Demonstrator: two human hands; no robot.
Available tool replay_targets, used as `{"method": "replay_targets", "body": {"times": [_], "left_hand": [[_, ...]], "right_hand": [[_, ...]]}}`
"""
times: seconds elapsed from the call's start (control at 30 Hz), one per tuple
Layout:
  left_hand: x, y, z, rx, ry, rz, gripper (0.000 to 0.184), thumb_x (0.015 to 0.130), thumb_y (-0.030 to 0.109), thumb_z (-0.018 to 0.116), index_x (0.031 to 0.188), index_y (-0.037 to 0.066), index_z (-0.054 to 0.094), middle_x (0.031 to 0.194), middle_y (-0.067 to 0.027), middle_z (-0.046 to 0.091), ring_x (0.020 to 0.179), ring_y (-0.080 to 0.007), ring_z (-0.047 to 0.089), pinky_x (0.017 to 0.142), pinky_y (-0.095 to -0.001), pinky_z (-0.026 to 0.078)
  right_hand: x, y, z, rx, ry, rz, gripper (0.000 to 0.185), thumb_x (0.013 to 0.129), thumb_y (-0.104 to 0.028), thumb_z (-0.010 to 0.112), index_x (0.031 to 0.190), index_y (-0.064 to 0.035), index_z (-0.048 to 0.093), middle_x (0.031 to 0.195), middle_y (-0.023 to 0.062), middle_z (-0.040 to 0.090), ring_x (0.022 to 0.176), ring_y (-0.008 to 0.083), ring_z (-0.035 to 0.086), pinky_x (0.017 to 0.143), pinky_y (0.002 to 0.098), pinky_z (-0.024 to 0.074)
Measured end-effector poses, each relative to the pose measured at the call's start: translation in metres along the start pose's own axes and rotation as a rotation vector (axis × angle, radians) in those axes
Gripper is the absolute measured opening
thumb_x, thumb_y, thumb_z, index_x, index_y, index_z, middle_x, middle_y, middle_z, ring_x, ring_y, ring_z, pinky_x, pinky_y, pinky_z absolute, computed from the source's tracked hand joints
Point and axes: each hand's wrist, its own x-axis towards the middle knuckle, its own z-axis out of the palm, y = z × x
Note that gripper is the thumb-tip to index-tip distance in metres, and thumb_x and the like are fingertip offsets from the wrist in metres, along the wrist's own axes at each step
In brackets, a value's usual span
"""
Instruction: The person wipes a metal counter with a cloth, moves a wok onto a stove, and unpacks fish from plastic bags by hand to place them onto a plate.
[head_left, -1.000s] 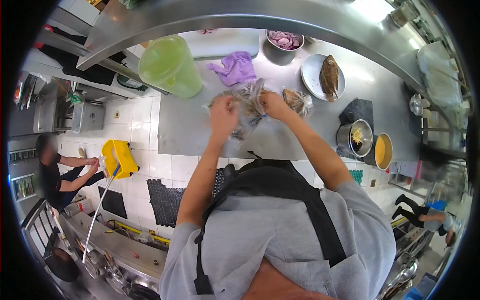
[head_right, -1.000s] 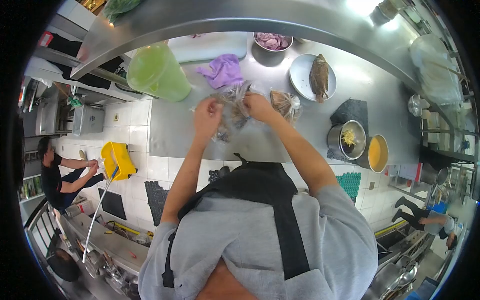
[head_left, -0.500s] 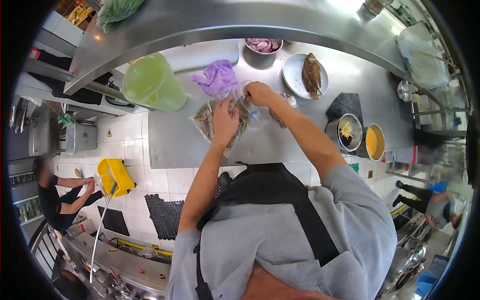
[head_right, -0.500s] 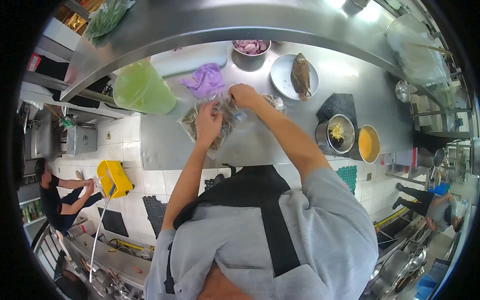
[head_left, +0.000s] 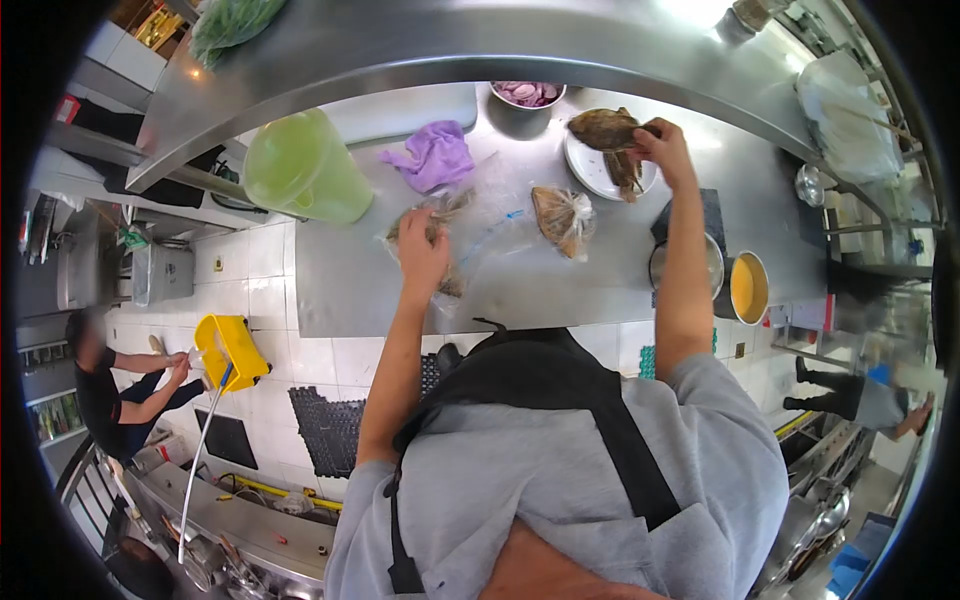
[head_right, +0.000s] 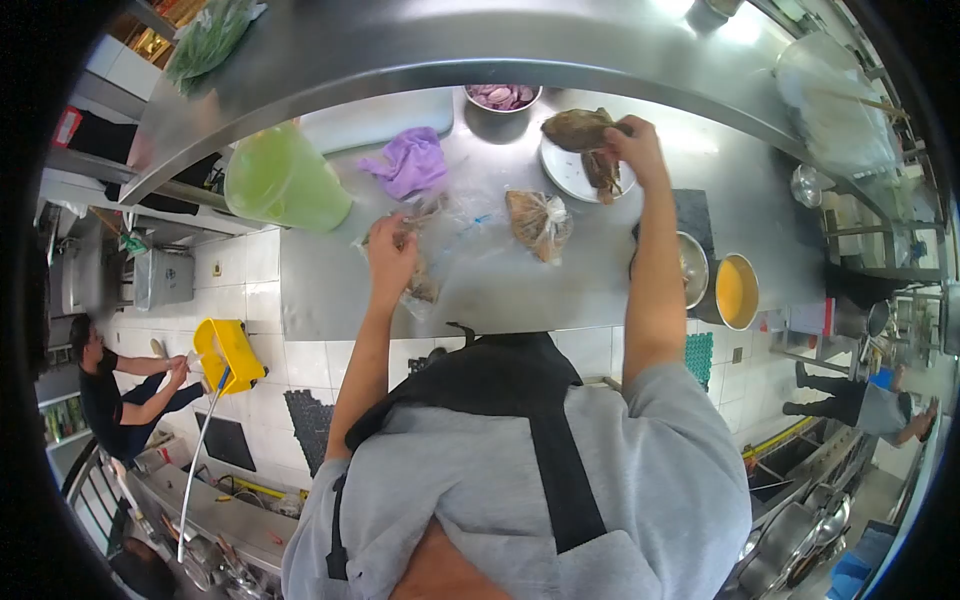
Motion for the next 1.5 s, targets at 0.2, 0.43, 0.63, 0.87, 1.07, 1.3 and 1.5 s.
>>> {"method": "replay_targets", "body": {"times": [0.2, 0.43, 0.63, 0.87, 1.07, 1.3, 1.5], "left_hand": [[-0.020, -0.056, -0.052, 0.161, 0.117, -0.232, 0.049, 0.081, 0.015, 0.071, 0.126, 0.001, 0.059, 0.115, -0.0223, 0.061, 0.106, -0.0371, 0.059, 0.093, -0.0440, 0.048], [0.002, -0.064, -0.041, -0.280, 0.035, -0.497, 0.053, 0.081, 0.019, 0.075, 0.126, -0.006, 0.060, 0.104, -0.0191, 0.068, 0.088, -0.0226, 0.066, 0.081, -0.0358, 0.053], [0.009, -0.049, -0.028, -0.543, -0.198, -0.540, 0.043, 0.080, 0.010, 0.073, 0.118, -0.006, 0.064, 0.095, -0.0086, 0.070, 0.079, -0.0146, 0.064, 0.074, -0.0300, 0.052], [-0.007, -0.066, -0.027, -0.735, -0.286, -0.551, 0.042, 0.081, 0.007, 0.073, 0.120, -0.003, 0.064, 0.099, -0.0052, 0.070, 0.085, -0.0113, 0.063, 0.078, -0.0270, 0.050], [-0.009, -0.054, -0.024, -0.980, -0.236, -0.562, 0.031, 0.086, 0.006, 0.071, 0.116, -0.002, 0.066, 0.096, -0.0030, 0.069, 0.083, -0.0094, 0.062, 0.075, -0.0247, 0.049], [-0.011, -0.063, -0.018, -0.731, -0.111, -0.558, 0.011, 0.087, 0.007, 0.070, 0.095, -0.001, 0.069, 0.078, -0.0017, 0.067, 0.068, -0.0087, 0.059, 0.066, -0.0253, 0.048], [0.011, -0.028, -0.011, -0.603, -0.124, -0.459, 0.012, 0.089, 0.011, 0.069, 0.089, -0.002, 0.069, 0.072, -0.0011, 0.065, 0.064, -0.0091, 0.057, 0.061, -0.0263, 0.046]], "right_hand": [[0.003, 0.003, -0.001, -1.224, 0.549, -0.223, 0.031, 0.083, -0.013, 0.069, 0.113, -0.0053, 0.069, 0.102, 0.0176, 0.067, 0.090, 0.0333, 0.068, 0.080, 0.0442, 0.0561], [-0.046, 0.063, 0.193, -0.648, -0.622, -0.252, 0.021, 0.080, -0.011, 0.067, 0.096, 0.0003, 0.071, 0.090, 0.0191, 0.072, 0.085, 0.0363, 0.069, 0.081, 0.0423, 0.0541], [-0.032, 0.159, 0.307, -0.159, -0.579, -0.338, 0.031, 0.077, -0.017, 0.070, 0.106, -0.0079, 0.069, 0.103, 0.0172, 0.067, 0.094, 0.0351, 0.064, 0.080, 0.0439, 0.0525], [-0.043, 0.076, 0.263, -0.965, -0.464, -0.803, 0.032, 0.082, -0.024, 0.068, 0.110, -0.0092, 0.068, 0.116, 0.0162, 0.064, 0.103, 0.0299, 0.062, 0.081, 0.0413, 0.0531], [-0.037, 0.044, 0.223, -0.413, -0.798, -0.319, 0.022, 0.081, -0.017, 0.071, 0.094, 0.0003, 0.072, 0.082, 0.0092, 0.071, 0.071, 0.0206, 0.065, 0.068, 0.0323, 0.0527], [-0.076, -0.033, 0.135, -0.183, -0.585, -0.001, 0.019, 0.083, -0.011, 0.069, 0.093, 0.0045, 0.071, 0.083, 0.0056, 0.071, 0.076, 0.0105, 0.064, 0.069, 0.0283, 0.0517], [-0.064, -0.064, 0.101, -0.457, -0.784, -0.248, 0.017, 0.081, -0.010, 0.069, 0.093, 0.0019, 0.072, 0.081, 0.0095, 0.071, 0.078, 0.0161, 0.066, 0.076, 0.0303, 0.0524]]}}
